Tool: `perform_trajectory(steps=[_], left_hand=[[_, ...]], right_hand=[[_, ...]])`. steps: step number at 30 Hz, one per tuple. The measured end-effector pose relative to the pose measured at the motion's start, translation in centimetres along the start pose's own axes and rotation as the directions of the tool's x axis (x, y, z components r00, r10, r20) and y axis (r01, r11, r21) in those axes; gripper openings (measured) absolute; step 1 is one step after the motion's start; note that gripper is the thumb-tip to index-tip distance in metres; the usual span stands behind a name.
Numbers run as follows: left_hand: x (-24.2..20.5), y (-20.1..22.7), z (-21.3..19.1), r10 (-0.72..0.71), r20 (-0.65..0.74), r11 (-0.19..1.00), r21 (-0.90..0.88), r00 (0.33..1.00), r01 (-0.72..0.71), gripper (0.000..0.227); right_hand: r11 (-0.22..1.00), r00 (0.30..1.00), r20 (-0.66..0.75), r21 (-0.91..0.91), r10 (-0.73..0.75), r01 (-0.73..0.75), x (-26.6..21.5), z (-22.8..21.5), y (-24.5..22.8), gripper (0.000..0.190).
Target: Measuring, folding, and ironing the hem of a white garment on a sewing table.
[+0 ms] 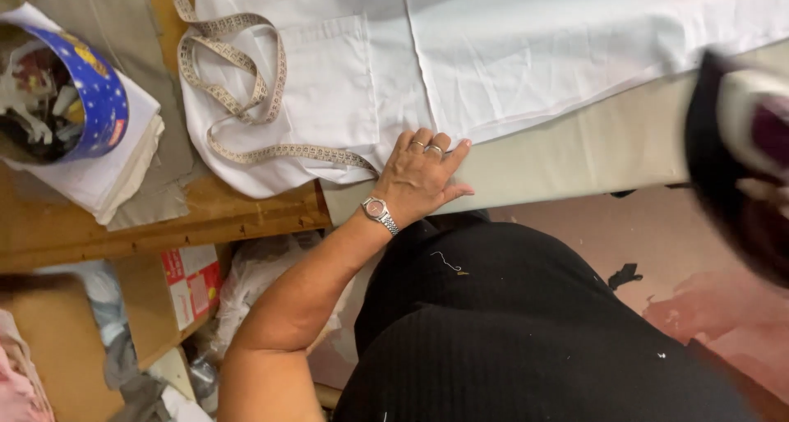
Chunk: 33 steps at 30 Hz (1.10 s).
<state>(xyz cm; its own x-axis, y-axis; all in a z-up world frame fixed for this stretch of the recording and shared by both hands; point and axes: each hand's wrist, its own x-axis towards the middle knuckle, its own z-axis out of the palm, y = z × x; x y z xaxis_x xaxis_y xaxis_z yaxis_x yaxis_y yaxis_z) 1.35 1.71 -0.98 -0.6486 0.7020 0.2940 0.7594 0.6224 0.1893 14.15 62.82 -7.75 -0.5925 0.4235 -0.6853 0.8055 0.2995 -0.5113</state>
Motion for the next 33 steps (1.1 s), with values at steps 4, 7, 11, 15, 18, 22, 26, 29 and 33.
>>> perform_trajectory(steps=[4, 7, 11, 15, 18, 22, 26, 29, 33], left_hand=[[0.2, -0.9, -0.5, 0.033, -0.031, 0.999, 0.02, 0.999, -0.033, 0.072], [-0.5, -1.4, -0.4, 0.035, -0.024, 0.995, -0.092, 0.999, -0.037, 0.07], [-0.9, -2.0, -0.4, 0.048, -0.045, 0.991, -0.12, 0.998, -0.053, 0.069], [-1.2, -2.8, -1.0, 0.087, -0.126, 0.983, -0.152, 0.988, -0.106, 0.067], [-1.4, -3.2, -1.0, 0.103, -0.156, 0.97, -0.202, 0.982, -0.134, 0.066], [-1.4, -3.7, -1.2, 0.101, -0.167, 0.96, -0.243, 0.981, -0.14, 0.065], [-1.5, -3.7, -1.1, 0.106, -0.167, 0.949, -0.277, 0.98, -0.15, 0.064], [-1.5, -3.8, -1.0, 0.125, -0.172, 0.95, -0.265, 0.977, -0.168, 0.065], [-1.3, -4.4, -1.5, 0.139, -0.159, 0.948, -0.264, 0.977, -0.178, 0.065]], right_hand=[[0.524, 0.885, -0.054, -0.821, -0.463, 0.224, -25.0, 13.7, -21.2, 0.06], [0.408, 0.976, 0.063, -0.901, -0.209, 0.146, -28.4, 18.8, -27.5, 0.071], [0.434, 0.989, 0.041, -0.895, -0.144, 0.101, -27.8, 21.4, -28.7, 0.064], [0.461, 0.985, 0.021, -0.882, -0.169, 0.098, -27.0, 23.1, -31.5, 0.065], [0.495, 0.987, 0.013, -0.864, -0.162, 0.093, -26.8, 23.8, -32.8, 0.065], [0.477, 0.983, -0.015, -0.876, -0.182, 0.075, -26.9, 23.8, -30.2, 0.067], [0.51, 0.987, 0.001, -0.856, -0.164, 0.085, -26.6, 24.7, -33.2, 0.068], [0.509, 0.99, 0.021, -0.856, -0.139, 0.089, -26.8, 24.8, -33.5, 0.064], [0.505, 0.992, 0.021, -0.86, -0.121, 0.08, -26.5, 24.9, -33.7, 0.064]])
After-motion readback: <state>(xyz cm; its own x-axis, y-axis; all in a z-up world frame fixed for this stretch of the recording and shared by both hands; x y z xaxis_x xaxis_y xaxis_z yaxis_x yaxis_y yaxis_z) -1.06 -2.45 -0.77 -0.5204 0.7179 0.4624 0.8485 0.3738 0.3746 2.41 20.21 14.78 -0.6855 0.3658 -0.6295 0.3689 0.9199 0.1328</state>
